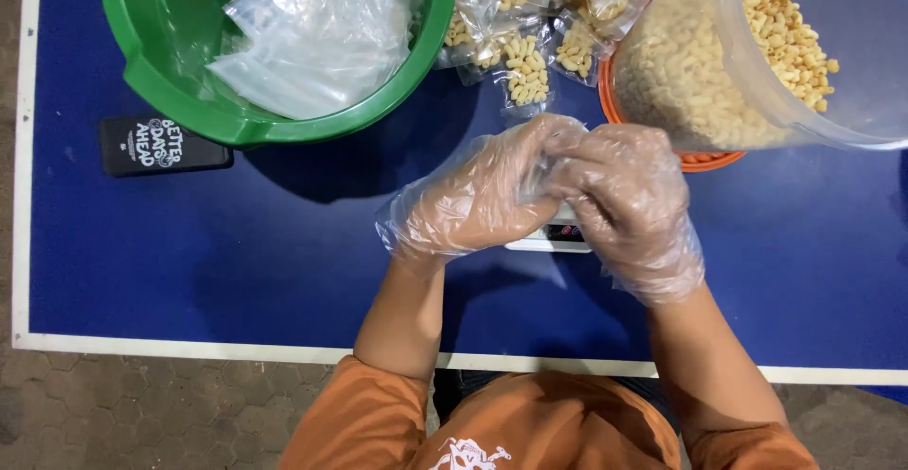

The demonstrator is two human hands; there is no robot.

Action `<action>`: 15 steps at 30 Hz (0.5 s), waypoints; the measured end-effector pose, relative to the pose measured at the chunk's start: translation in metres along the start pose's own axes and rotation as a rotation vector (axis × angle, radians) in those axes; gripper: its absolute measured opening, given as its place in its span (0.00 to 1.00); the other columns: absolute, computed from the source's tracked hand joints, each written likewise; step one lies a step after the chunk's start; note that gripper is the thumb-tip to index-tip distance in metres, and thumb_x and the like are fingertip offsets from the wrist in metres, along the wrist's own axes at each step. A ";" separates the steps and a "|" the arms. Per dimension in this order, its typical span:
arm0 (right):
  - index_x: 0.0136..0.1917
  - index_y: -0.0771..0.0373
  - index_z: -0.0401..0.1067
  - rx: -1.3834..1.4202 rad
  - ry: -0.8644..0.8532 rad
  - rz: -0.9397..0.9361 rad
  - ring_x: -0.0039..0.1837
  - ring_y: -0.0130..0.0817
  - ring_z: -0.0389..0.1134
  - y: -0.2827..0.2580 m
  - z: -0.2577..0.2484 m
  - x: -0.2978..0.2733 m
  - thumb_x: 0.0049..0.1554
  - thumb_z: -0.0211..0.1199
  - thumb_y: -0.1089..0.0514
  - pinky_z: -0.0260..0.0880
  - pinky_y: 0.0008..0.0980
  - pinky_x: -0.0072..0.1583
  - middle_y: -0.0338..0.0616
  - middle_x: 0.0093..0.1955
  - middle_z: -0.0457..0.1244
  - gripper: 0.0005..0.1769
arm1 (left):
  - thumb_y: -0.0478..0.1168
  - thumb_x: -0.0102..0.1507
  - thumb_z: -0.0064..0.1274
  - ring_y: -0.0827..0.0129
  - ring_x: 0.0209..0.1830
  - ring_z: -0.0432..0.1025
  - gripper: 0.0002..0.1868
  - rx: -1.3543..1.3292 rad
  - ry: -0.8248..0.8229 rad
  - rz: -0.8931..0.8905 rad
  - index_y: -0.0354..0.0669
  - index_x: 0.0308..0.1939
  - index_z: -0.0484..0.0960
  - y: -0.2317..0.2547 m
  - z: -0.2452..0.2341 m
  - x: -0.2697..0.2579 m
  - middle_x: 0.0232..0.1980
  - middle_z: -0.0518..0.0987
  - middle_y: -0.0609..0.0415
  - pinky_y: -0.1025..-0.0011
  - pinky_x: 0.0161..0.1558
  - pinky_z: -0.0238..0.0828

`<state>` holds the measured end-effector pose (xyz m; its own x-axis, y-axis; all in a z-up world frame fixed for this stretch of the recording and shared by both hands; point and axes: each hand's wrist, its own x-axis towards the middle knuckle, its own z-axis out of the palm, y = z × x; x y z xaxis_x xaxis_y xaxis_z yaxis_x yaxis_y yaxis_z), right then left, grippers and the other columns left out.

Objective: Weighing portions of snacks on a digital scale and packaging them into small plastic bags.

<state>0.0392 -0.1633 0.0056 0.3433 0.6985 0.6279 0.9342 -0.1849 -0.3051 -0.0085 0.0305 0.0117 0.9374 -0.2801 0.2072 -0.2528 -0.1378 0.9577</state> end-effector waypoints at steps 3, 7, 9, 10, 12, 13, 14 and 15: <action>0.47 0.65 0.78 -0.017 0.116 0.031 0.49 0.56 0.69 0.004 -0.003 -0.005 0.63 0.67 0.60 0.71 0.47 0.54 0.53 0.51 0.70 0.06 | 0.36 0.61 0.49 0.49 0.53 0.80 0.23 -0.066 -0.024 -0.023 0.44 0.62 0.75 0.001 -0.002 0.000 0.49 0.83 0.38 0.54 0.53 0.77; 0.49 0.63 0.77 0.001 -0.016 0.160 0.58 0.52 0.67 -0.007 -0.029 0.008 0.63 0.69 0.60 0.68 0.48 0.60 0.53 0.58 0.66 0.05 | 0.39 0.70 0.47 0.68 0.58 0.76 0.22 -0.216 -0.163 -0.092 0.45 0.68 0.74 -0.005 0.003 -0.004 0.57 0.82 0.54 0.67 0.63 0.72; 0.50 0.65 0.74 -0.004 -0.093 0.251 0.61 0.51 0.67 -0.013 -0.036 0.012 0.65 0.67 0.60 0.66 0.47 0.62 0.55 0.60 0.64 0.06 | 0.42 0.73 0.45 0.79 0.61 0.71 0.22 -0.219 -0.217 -0.114 0.44 0.72 0.71 -0.005 0.004 -0.003 0.61 0.79 0.62 0.76 0.64 0.68; 0.48 0.68 0.74 0.091 -0.068 0.322 0.56 0.48 0.70 -0.014 -0.037 0.013 0.64 0.68 0.63 0.69 0.44 0.61 0.54 0.54 0.67 0.06 | 0.42 0.71 0.49 0.73 0.59 0.75 0.18 -0.163 -0.147 -0.039 0.42 0.64 0.75 -0.007 0.004 -0.002 0.57 0.81 0.57 0.73 0.61 0.72; 0.47 0.71 0.74 0.188 -0.044 0.393 0.52 0.46 0.73 -0.019 -0.036 0.009 0.62 0.69 0.66 0.73 0.42 0.59 0.54 0.48 0.70 0.05 | 0.43 0.70 0.52 0.67 0.56 0.78 0.15 -0.106 -0.079 0.036 0.40 0.57 0.79 -0.008 0.003 -0.001 0.54 0.83 0.53 0.71 0.59 0.75; 0.47 0.70 0.74 0.239 0.045 0.552 0.53 0.42 0.72 -0.022 -0.035 0.006 0.62 0.70 0.68 0.71 0.36 0.60 0.52 0.49 0.69 0.05 | 0.44 0.71 0.50 0.66 0.54 0.78 0.14 -0.151 0.001 0.077 0.40 0.55 0.79 -0.007 0.002 -0.001 0.52 0.82 0.52 0.71 0.58 0.77; 0.48 0.69 0.73 0.289 0.135 0.714 0.54 0.38 0.70 -0.026 -0.034 0.003 0.62 0.71 0.71 0.70 0.31 0.60 0.51 0.49 0.68 0.07 | 0.45 0.72 0.49 0.64 0.53 0.79 0.14 -0.196 0.078 0.118 0.40 0.53 0.78 -0.005 0.001 -0.001 0.51 0.81 0.51 0.70 0.57 0.80; 0.48 0.69 0.73 0.288 0.137 0.717 0.54 0.38 0.70 -0.027 -0.032 0.002 0.62 0.71 0.71 0.70 0.31 0.60 0.51 0.49 0.68 0.07 | 0.45 0.72 0.49 0.64 0.53 0.79 0.14 -0.197 0.074 0.118 0.40 0.53 0.78 -0.005 0.003 -0.001 0.51 0.81 0.51 0.70 0.57 0.80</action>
